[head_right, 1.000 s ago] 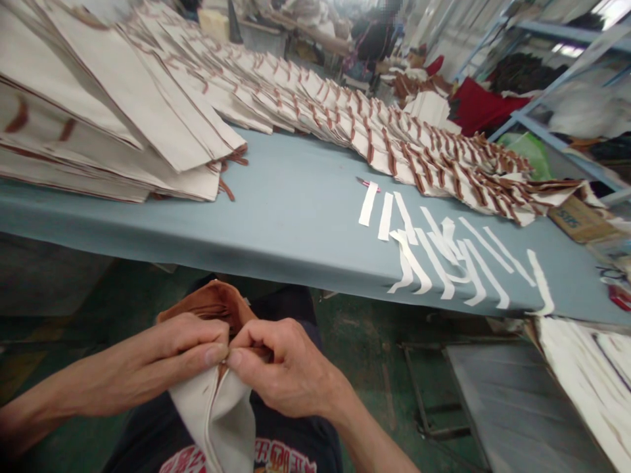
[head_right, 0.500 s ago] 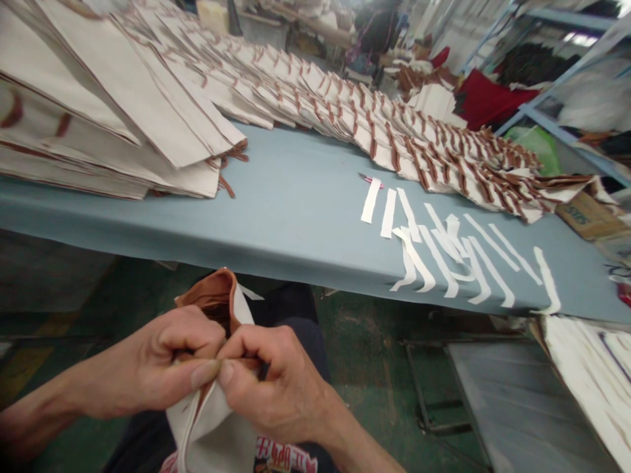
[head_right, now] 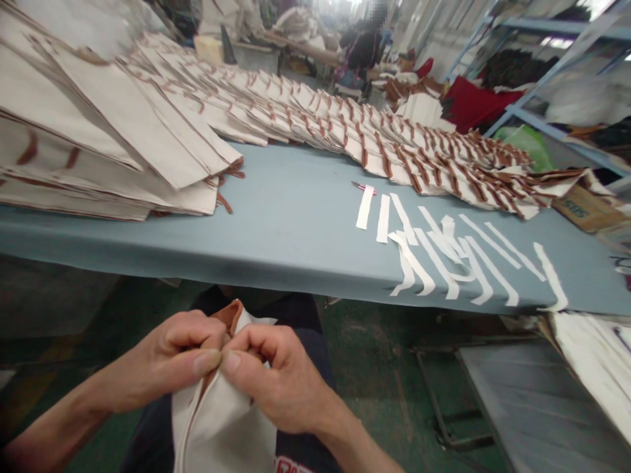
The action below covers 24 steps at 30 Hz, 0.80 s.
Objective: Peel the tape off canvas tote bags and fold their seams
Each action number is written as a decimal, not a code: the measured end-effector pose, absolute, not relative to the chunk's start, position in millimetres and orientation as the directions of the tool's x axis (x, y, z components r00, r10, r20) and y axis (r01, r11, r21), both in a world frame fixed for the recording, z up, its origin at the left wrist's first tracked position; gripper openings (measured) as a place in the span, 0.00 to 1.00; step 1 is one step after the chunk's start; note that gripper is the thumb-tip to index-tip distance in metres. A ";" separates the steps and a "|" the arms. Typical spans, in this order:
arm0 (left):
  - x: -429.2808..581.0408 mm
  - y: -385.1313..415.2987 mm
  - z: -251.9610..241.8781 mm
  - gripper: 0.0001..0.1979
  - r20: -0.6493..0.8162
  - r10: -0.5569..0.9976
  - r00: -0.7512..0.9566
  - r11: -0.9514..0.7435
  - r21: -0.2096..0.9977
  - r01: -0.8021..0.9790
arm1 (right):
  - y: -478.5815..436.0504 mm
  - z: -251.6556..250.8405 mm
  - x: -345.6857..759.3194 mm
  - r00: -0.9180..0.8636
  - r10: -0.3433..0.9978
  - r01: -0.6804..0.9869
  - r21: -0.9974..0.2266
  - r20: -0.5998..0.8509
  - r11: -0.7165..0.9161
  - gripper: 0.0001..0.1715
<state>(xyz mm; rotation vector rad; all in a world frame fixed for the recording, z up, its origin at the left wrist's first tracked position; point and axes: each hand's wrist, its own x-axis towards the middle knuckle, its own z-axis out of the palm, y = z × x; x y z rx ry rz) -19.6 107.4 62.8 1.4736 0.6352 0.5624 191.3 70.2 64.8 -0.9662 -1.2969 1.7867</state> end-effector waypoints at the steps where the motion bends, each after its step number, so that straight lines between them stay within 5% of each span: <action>1: -22.3 107.8 64.4 0.34 -0.044 0.699 0.714 -0.001 0.998 0.062 | 71.4 63.4 191.4 -0.465 0.871 -0.115 -0.965 -0.159 -0.238 0.34; 9: -32.5 113.6 82.2 0.23 -0.001 0.730 0.683 -0.147 0.977 0.158 | 87.1 69.8 202.2 -0.583 0.805 -0.046 -0.986 -0.106 -0.163 0.20; 16: -28.1 114.9 90.0 0.17 -0.067 0.751 0.657 -0.138 0.957 0.256 | 96.8 79.8 212.7 -0.566 0.813 0.016 -0.988 -0.136 -0.154 0.27; 24: -23.1 132.5 91.0 0.16 -0.006 0.748 0.664 -0.216 0.943 0.252 | 106.7 84.2 216.1 -0.553 0.822 0.082 -0.991 -0.137 -0.110 0.19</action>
